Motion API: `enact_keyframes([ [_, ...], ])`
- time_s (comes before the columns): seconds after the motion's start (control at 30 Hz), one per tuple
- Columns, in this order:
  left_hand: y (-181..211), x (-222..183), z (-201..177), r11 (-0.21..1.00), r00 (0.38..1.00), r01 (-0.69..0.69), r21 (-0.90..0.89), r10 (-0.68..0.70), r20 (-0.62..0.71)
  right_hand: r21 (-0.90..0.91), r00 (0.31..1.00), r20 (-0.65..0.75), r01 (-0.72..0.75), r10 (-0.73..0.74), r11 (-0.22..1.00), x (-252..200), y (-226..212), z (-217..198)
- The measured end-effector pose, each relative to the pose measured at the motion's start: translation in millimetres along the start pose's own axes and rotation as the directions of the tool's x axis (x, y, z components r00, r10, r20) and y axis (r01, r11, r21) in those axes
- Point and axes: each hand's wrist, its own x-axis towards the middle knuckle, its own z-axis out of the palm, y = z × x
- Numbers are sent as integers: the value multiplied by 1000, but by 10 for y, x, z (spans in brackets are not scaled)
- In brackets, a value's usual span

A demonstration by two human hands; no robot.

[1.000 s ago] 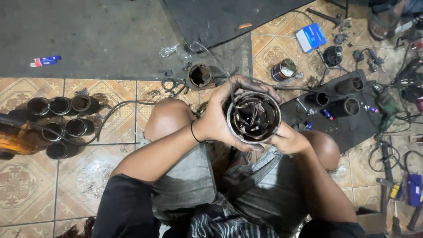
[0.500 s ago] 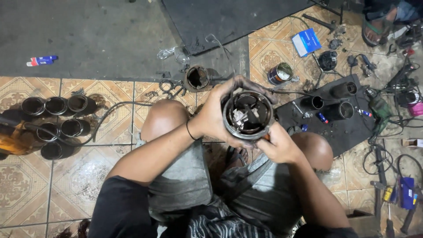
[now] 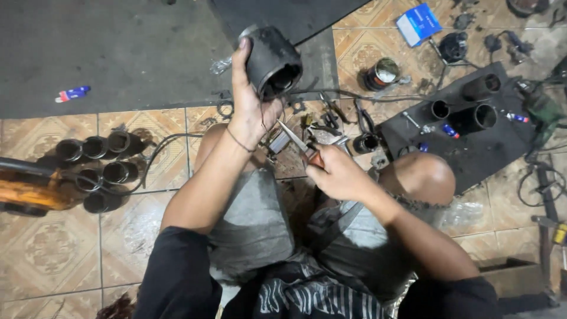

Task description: A person sits on the floor disassembling a cylindrical motor component using pliers, a screwdriver, and a hammer to remove internal parts for inspection.

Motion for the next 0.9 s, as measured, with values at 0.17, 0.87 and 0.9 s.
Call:
enact_keyframes([
  [0.17, -3, 39, 3, 996, 966, 90, -9, -85, 243, -204, 969, 216, -79, 123, 976, -30, 64, -146],
  [0.87, 77, -367, 294, 17, 606, -793, 609, -82, 791, -771, 959, 119, -74, 257, 633, -387, -326, -1545],
  [0.9, 70, -379, 293, 19, 605, -794, 608, -86, 792, -769, 959, 116, -77, 258, 634, -376, -375, -1526],
])
